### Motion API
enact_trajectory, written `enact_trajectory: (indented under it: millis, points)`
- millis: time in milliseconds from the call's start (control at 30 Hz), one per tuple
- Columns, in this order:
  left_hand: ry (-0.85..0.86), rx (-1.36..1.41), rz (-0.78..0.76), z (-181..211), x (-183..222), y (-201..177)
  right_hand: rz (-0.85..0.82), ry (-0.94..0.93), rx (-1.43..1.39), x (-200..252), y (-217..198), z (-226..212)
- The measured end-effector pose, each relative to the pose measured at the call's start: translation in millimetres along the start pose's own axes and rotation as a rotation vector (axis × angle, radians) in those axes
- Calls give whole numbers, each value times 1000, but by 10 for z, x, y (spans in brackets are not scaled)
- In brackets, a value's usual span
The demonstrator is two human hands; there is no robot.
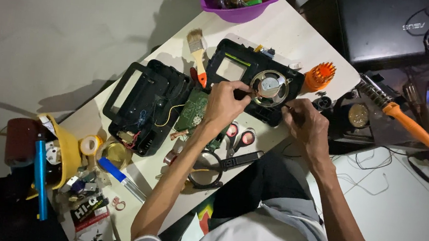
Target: Assembling and soldering electronic components into a device housing
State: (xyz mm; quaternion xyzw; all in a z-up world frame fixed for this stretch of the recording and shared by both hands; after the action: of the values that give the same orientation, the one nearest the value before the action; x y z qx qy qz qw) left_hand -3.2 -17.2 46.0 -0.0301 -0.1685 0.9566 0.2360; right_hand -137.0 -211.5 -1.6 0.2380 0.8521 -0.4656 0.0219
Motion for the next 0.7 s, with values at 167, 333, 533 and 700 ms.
enact_trajectory:
  millis: [167, 333, 533, 700]
  points:
    - [32, 45, -11, -130, -66, 37, 11, 5, -11, 5, -17, -49]
    - [57, 112, 12, -262, -98, 30, 87, -56, 3, 57, -52, -136]
    - [219, 119, 36, -61, 121, -467, 31, -285, 59, 381, -183, -366]
    - [295, 88, 124, 157, 509, -984, -187, -742, 4, 537, -179, -801]
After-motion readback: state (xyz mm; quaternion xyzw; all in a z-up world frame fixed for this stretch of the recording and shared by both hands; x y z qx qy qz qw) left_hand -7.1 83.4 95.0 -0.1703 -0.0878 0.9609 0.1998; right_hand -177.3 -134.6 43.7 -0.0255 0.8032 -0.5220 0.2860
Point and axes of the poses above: each hand's wrist, its own x-axis away from the middle knuckle, its own y-axis out of the palm, z = x × y, the point moved 2 cm from there along -x, towards the middle knuckle, and after that the axes turned 13 degrees about x, right-handed, at the moved point
